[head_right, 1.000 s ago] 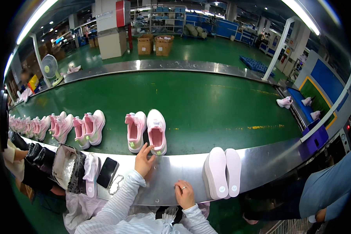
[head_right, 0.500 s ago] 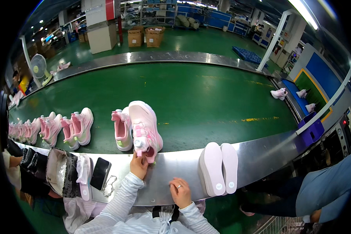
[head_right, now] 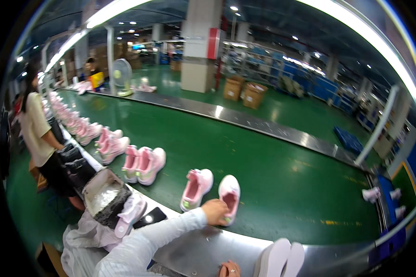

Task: The person inserts pink shoe insoles into pink and white sneakers on a factory assembly line. They pick up insoles from a stack, place them inside the shoes, and push the shoes forward along the conveyor belt.

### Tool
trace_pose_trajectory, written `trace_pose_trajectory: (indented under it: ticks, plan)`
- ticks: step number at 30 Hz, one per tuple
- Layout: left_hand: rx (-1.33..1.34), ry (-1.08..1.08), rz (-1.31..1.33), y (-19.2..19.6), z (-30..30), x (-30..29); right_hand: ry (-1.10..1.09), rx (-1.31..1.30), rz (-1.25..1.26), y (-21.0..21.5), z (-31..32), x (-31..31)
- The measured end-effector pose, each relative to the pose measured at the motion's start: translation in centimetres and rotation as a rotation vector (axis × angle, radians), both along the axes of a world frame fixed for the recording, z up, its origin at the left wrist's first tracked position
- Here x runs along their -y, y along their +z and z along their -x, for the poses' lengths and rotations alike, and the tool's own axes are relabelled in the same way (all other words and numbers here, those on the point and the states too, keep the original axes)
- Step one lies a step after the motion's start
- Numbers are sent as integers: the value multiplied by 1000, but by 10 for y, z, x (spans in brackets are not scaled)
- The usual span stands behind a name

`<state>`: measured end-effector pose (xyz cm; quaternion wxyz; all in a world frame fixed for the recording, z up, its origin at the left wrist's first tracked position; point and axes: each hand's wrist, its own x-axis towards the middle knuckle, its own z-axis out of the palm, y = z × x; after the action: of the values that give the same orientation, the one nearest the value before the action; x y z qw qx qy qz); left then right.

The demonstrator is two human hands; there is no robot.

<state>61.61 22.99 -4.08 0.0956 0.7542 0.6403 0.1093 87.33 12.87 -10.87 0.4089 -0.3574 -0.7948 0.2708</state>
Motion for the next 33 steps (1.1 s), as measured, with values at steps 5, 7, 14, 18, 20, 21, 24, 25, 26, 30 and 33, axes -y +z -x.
trace_pose_trajectory:
  ticks: [5, 7, 14, 18, 20, 21, 24, 25, 26, 30, 33]
  plan:
    - [-273, 129, 389, -1, -7, -45, 4, -14, 125, -26, -10, -5]
    - [-160, 89, 601, -13, 3, -61, 28, -20, 109, -28, -8, -9]
    - [-102, -62, 664, -34, 17, -60, -7, -39, 144, -15, -3, -6]
    - [-225, -17, 658, 18, -8, -28, 84, 81, 351, 47, -17, -8]
    - [-184, 78, 594, -4, 9, -21, 321, 220, 501, 127, -33, 2]
    - [-174, 118, 598, 8, 11, -21, 300, 245, 455, 132, -52, -2]
    - [-161, 298, 486, 44, 20, -1, 58, 100, 345, 174, -93, -9]
    - [-302, 385, 129, 37, 16, 10, -11, -97, 309, 178, -103, -16]
    - [-339, 406, -141, 33, 13, 16, -78, -293, 271, 181, -110, -26]
    - [429, 234, -500, 14, -45, 17, -258, -288, 106, 203, -123, -61]
    - [633, 492, -333, -43, -52, 4, -199, -102, 37, 234, -110, -92]
